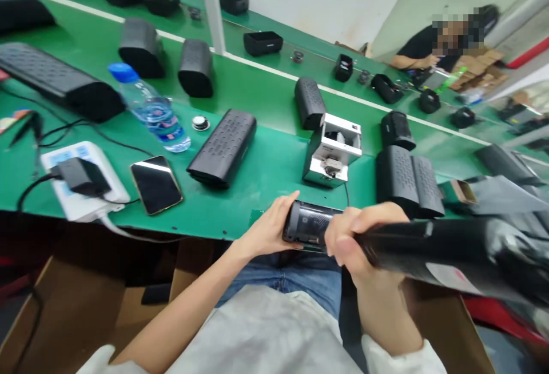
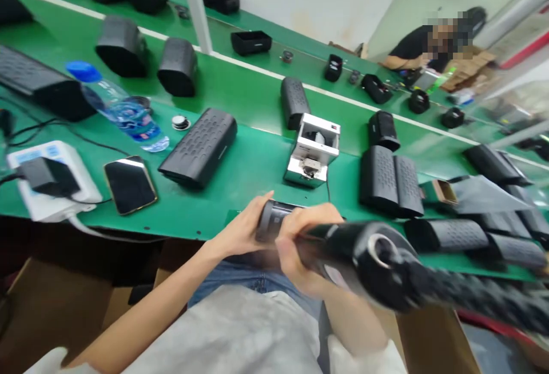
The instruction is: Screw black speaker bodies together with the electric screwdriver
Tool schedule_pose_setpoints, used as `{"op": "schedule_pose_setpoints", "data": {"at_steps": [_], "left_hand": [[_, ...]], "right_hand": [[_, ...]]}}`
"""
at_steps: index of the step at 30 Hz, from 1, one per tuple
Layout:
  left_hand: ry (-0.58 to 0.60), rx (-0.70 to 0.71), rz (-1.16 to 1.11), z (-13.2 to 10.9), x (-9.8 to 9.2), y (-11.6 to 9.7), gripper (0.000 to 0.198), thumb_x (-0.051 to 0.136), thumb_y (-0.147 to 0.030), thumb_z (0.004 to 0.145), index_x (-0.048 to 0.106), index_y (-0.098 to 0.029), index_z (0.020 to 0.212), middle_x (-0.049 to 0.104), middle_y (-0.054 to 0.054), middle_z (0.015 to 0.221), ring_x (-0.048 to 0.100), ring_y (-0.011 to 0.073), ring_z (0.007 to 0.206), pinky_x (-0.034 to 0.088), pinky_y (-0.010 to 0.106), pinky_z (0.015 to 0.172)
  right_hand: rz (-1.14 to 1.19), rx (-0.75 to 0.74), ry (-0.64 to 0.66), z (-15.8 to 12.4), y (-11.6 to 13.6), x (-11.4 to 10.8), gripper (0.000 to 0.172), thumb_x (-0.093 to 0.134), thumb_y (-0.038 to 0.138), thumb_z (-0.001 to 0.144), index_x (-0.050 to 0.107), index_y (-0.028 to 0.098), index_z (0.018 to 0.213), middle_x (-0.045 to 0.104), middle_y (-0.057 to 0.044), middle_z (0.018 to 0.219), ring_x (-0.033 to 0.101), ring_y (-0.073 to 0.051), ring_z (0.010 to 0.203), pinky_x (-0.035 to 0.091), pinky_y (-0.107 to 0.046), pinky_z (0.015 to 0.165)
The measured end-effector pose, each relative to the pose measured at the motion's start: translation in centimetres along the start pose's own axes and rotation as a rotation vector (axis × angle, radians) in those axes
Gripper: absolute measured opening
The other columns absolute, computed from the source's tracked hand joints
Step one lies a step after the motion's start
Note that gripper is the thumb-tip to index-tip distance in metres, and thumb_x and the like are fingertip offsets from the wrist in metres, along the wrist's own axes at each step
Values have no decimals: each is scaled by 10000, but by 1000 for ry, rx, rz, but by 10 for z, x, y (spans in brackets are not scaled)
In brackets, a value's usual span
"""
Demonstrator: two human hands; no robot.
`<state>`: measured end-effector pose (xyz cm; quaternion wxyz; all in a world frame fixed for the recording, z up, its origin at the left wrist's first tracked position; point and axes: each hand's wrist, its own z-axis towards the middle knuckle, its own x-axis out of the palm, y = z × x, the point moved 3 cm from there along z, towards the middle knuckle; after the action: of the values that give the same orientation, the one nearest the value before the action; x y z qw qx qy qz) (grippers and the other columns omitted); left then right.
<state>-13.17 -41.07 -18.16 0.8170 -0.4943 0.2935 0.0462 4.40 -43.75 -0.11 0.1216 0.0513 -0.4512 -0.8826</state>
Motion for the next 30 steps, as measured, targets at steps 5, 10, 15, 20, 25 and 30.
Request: {"op": "schedule_pose_setpoints", "data": {"at_steps": [5,10,15,20,25,30], "left_hand": [[29,-24,-9,0,-3,-1,1478,1042,-376,766,3,-344,1817,467,221,1680,516,473,1571,498,689,1264],[44,-41,23,-1,-4,-1,1466,1016,-335,796,-41,-370,1810,433,212,1707,484,467,1601,476,682,1288],[51,-86,10,-1,-3,1,1429,998,-317,809,-19,-373,1812,456,203,1686,518,448,1580,491,662,1279],[56,-89,10,-1,-3,0,1423,996,-340,816,-24,-369,1809,456,207,1674,510,450,1577,490,673,1275],[58,-75,13,1,-4,-2,1407,990,-366,826,-16,-358,1809,471,208,1651,524,450,1563,499,663,1270],[62,-74,21,1,-4,-1,1419,993,-375,824,-26,-339,1811,462,218,1656,513,461,1568,496,667,1268]], "right_hand": [[139,-108,-22,53,38,-27,219,845,228,981,690,246,1135,529,97,615,436,-86,364,430,-232,352],[-28,-377,-383,119,17,-65,259,913,215,914,669,276,977,487,112,581,441,-100,382,405,-251,376],[-196,-431,-425,153,-49,-77,375,898,499,941,591,284,946,473,121,564,472,-112,369,436,-273,395],[-244,-403,-459,160,-74,-83,441,878,640,929,614,299,1020,484,115,621,486,-116,379,546,-345,473],[-282,-358,-482,161,-81,-85,552,846,778,885,597,302,1010,438,121,597,453,-111,373,559,-366,491],[-278,-210,-479,148,-70,-82,587,851,807,849,565,311,978,454,116,587,414,-103,388,448,-328,430]]}}
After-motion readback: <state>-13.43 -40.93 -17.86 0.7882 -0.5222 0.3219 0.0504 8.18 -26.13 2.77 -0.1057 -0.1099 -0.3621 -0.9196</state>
